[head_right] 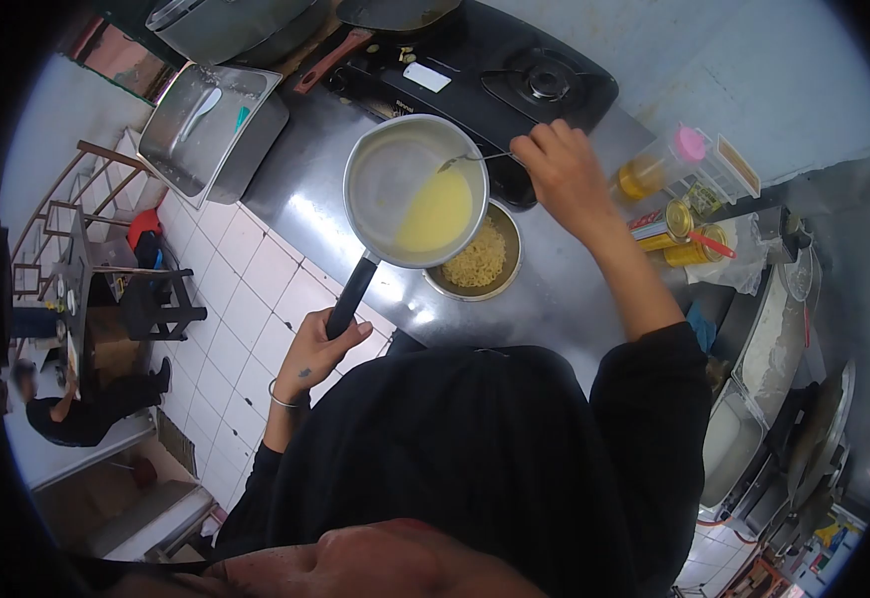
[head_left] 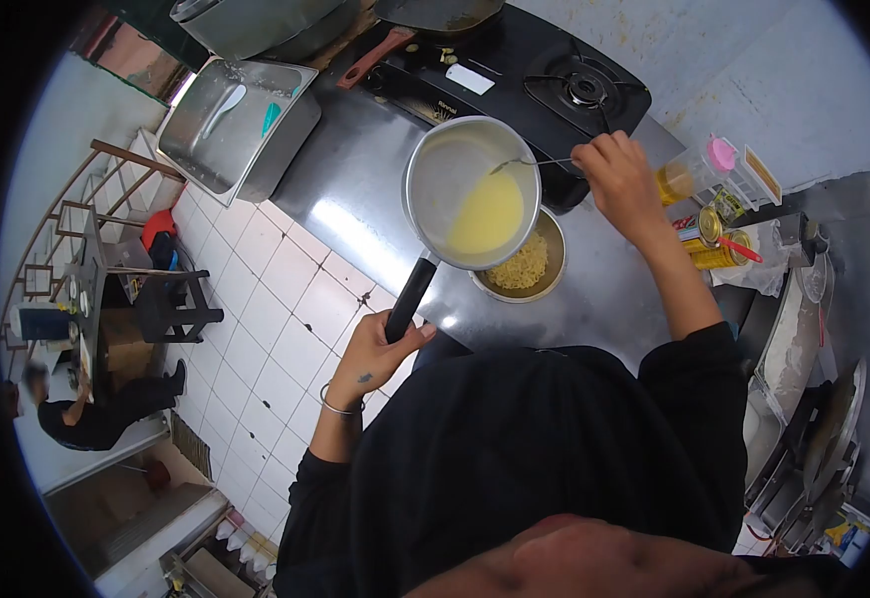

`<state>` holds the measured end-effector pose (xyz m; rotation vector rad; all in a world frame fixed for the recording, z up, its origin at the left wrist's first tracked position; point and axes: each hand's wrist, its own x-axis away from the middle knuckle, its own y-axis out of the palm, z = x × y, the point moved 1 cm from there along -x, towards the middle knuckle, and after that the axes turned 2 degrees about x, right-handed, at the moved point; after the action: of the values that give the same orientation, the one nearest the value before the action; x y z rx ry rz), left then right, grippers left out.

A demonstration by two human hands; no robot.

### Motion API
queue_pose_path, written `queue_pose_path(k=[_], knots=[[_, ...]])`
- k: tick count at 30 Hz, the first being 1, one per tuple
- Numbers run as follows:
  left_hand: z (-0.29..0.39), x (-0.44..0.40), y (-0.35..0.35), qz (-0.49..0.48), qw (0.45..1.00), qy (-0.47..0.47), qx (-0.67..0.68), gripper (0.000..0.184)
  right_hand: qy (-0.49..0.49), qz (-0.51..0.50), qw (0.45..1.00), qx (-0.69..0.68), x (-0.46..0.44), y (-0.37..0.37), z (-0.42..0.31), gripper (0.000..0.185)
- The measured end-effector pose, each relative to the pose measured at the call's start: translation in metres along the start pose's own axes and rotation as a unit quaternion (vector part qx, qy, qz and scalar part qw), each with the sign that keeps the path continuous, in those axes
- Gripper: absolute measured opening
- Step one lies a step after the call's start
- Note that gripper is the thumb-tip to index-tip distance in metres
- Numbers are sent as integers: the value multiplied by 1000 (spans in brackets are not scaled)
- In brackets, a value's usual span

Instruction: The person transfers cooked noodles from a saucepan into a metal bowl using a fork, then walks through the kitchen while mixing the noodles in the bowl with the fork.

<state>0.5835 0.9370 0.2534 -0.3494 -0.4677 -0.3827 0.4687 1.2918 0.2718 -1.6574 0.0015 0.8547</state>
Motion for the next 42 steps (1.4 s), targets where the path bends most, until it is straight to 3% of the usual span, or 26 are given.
queue_pose_path(k=[14, 23, 29, 35, 42], knots=[[-1, 1, 1, 9, 1000, 1, 11, 39, 147, -110, 957, -223, 42, 30, -8, 8], [0, 2, 1, 13, 1000, -4, 22, 38, 252, -198, 883, -343, 53, 21, -30, 7], [1, 2, 1, 15, 1000, 6, 23, 37, 278, -221, 859, -370, 51, 11, -33, 9], [-1, 1, -1, 14, 1000, 3, 22, 36, 243, -158, 883, -370, 58, 10, -32, 9], [1, 1, 0, 24, 998, 12, 49, 38, 256, -159, 878, -373, 62, 3, -30, 8]])
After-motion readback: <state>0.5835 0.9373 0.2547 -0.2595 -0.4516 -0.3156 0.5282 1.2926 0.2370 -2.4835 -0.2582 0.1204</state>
